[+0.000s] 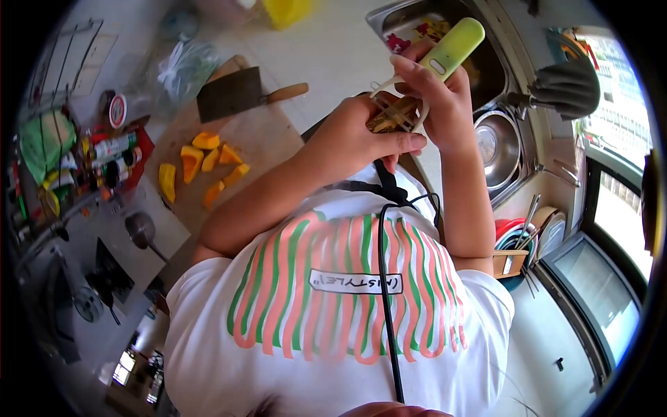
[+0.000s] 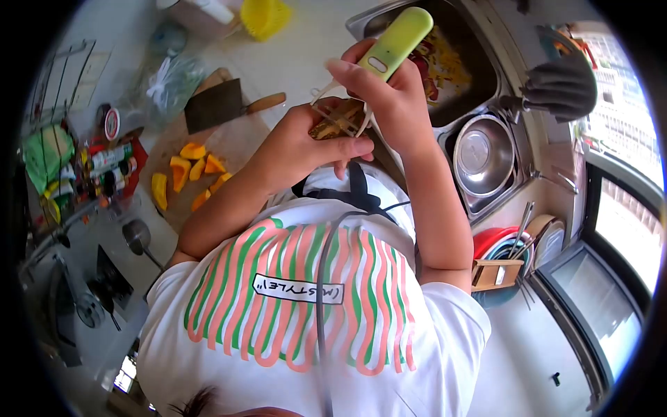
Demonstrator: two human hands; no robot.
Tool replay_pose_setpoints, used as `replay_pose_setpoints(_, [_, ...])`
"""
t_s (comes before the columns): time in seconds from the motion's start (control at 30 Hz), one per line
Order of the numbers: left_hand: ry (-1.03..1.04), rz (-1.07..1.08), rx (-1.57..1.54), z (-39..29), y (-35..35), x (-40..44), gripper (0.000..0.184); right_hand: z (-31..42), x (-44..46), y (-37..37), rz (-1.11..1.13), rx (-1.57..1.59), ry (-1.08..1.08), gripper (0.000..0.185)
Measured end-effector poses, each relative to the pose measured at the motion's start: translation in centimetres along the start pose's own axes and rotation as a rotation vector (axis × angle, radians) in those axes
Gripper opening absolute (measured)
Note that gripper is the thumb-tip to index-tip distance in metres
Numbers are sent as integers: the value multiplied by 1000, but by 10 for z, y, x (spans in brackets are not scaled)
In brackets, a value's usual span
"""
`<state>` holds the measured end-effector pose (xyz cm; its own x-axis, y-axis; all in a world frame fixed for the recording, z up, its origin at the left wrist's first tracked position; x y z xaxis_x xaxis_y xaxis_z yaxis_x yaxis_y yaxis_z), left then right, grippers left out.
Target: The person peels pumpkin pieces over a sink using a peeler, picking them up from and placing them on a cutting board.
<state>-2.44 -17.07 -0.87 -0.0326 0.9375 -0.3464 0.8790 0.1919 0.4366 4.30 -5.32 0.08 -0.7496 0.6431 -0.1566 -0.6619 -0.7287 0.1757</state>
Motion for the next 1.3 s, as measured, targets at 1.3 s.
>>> replay_pose_setpoints(1.3, [-341, 297, 139, -19, 73, 161, 18, 4, 38, -173, -137, 183, -8, 17])
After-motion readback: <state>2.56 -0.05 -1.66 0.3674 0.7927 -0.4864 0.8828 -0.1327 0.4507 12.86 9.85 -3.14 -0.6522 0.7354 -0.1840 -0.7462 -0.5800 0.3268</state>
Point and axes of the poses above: each hand's wrist, its own x-axis towards the middle knuckle, its own y-axis out of the palm, z = x × y, the point moved 4 cm from there along x, towards the middle knuckle
